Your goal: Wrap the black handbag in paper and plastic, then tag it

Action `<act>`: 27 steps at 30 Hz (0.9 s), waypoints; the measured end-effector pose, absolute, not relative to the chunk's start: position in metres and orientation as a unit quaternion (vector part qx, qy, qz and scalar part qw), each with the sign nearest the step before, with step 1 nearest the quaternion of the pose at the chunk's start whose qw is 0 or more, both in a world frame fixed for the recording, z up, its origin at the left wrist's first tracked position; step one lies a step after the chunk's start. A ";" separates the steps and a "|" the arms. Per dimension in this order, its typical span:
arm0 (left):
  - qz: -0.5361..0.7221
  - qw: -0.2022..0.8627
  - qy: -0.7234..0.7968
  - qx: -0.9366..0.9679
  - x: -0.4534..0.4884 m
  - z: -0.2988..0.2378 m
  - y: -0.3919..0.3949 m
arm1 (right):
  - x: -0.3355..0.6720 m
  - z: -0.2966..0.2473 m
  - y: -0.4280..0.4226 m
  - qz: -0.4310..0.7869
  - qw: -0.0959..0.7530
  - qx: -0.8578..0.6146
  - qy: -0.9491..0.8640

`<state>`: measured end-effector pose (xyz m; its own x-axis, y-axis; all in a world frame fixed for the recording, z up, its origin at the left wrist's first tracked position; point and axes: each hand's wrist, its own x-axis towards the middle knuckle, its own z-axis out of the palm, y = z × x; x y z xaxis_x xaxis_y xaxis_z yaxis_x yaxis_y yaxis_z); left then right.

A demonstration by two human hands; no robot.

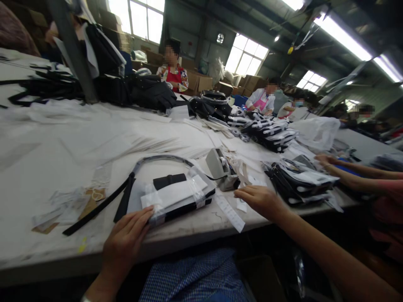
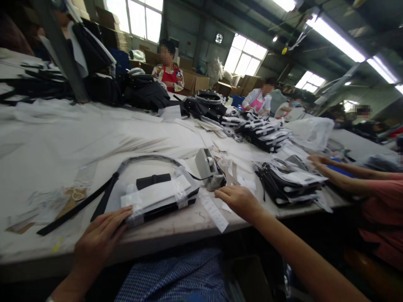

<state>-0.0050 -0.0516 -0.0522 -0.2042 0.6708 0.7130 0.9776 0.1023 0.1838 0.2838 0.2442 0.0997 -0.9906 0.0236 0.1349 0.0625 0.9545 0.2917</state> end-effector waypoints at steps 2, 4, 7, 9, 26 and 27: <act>-0.323 0.224 -0.718 -0.574 -0.001 -0.049 -0.052 | 0.257 0.108 0.235 -0.108 0.079 0.056 -0.989; -0.324 0.214 -0.731 -0.562 0.003 -0.046 -0.051 | 0.224 0.114 0.223 -0.051 0.082 0.105 -0.990; -0.330 0.207 -0.753 -0.531 0.007 -0.042 -0.051 | 0.172 0.119 0.202 0.057 0.035 0.157 -0.985; -0.334 0.207 -0.766 -0.510 0.009 -0.040 -0.051 | 0.138 0.120 0.191 0.118 -0.014 0.192 -0.974; -0.382 0.234 -0.746 -0.493 0.013 -0.045 -0.046 | -0.017 0.079 0.157 -0.004 -0.260 0.269 -0.927; -0.385 0.234 -0.743 -0.494 0.013 -0.047 -0.046 | -0.020 0.078 0.156 -0.014 -0.260 0.274 -0.926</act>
